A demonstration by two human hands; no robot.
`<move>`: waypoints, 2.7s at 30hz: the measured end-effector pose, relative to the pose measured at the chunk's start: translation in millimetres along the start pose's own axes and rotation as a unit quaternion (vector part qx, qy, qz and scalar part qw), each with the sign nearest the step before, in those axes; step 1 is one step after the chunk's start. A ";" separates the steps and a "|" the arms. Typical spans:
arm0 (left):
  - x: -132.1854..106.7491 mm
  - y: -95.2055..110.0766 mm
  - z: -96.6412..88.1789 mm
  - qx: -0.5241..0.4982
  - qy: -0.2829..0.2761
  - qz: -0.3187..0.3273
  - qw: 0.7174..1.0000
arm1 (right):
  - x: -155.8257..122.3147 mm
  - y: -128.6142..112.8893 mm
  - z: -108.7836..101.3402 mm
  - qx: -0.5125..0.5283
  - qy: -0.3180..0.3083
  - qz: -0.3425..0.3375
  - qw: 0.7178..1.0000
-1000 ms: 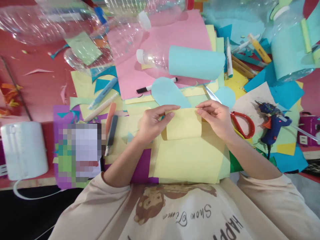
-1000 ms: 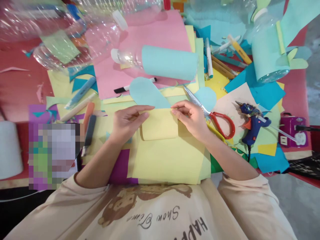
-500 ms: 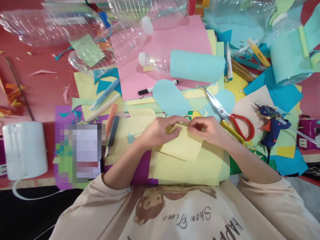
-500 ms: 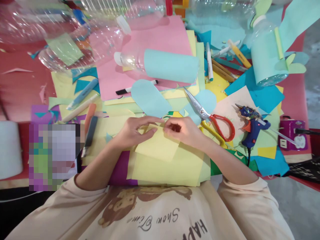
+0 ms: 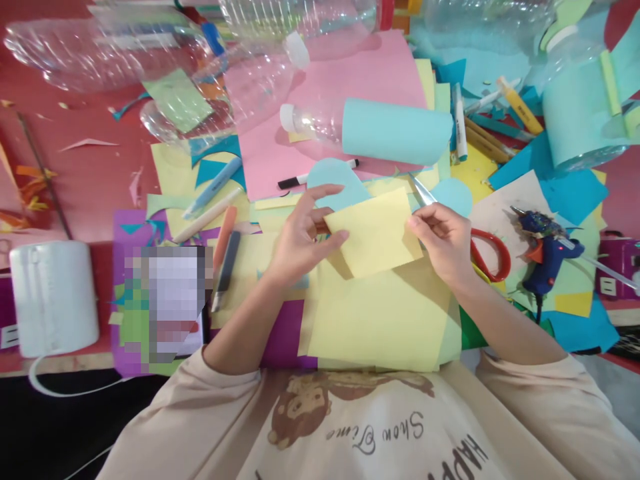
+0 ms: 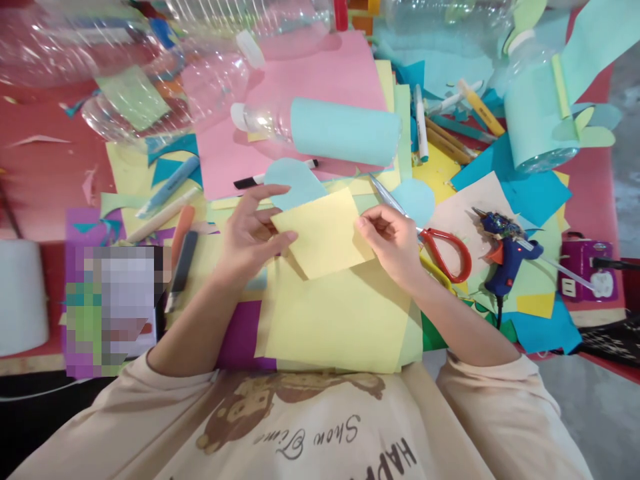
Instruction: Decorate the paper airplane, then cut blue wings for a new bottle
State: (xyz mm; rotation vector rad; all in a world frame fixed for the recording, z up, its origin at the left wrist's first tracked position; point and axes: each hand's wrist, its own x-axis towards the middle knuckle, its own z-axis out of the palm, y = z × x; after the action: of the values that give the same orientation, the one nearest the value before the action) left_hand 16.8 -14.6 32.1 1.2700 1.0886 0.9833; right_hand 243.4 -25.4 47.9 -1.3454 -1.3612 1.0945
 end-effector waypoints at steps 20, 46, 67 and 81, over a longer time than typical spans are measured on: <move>3.7 -11.3 3.0 0.028 0.136 0.119 0.983 | 6.3 5.9 -2.6 0.031 -0.007 0.022 0.999; -0.6 -7.9 2.5 0.051 0.119 0.122 0.984 | 5.3 6.6 -1.9 0.030 -0.003 0.019 0.999; 1.7 -6.3 3.6 0.040 0.084 0.126 0.988 | 7.7 15.3 -4.6 0.047 0.028 0.020 0.998; -1.3 -0.6 7.2 0.071 0.095 0.099 0.988 | 8.3 14.2 -4.2 0.049 0.042 0.022 0.998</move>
State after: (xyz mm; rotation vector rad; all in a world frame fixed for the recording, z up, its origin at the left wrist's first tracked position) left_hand 23.6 -17.5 31.5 1.4438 1.2118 1.2140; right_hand 250.4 -16.9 35.0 -1.3399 -1.2067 1.1088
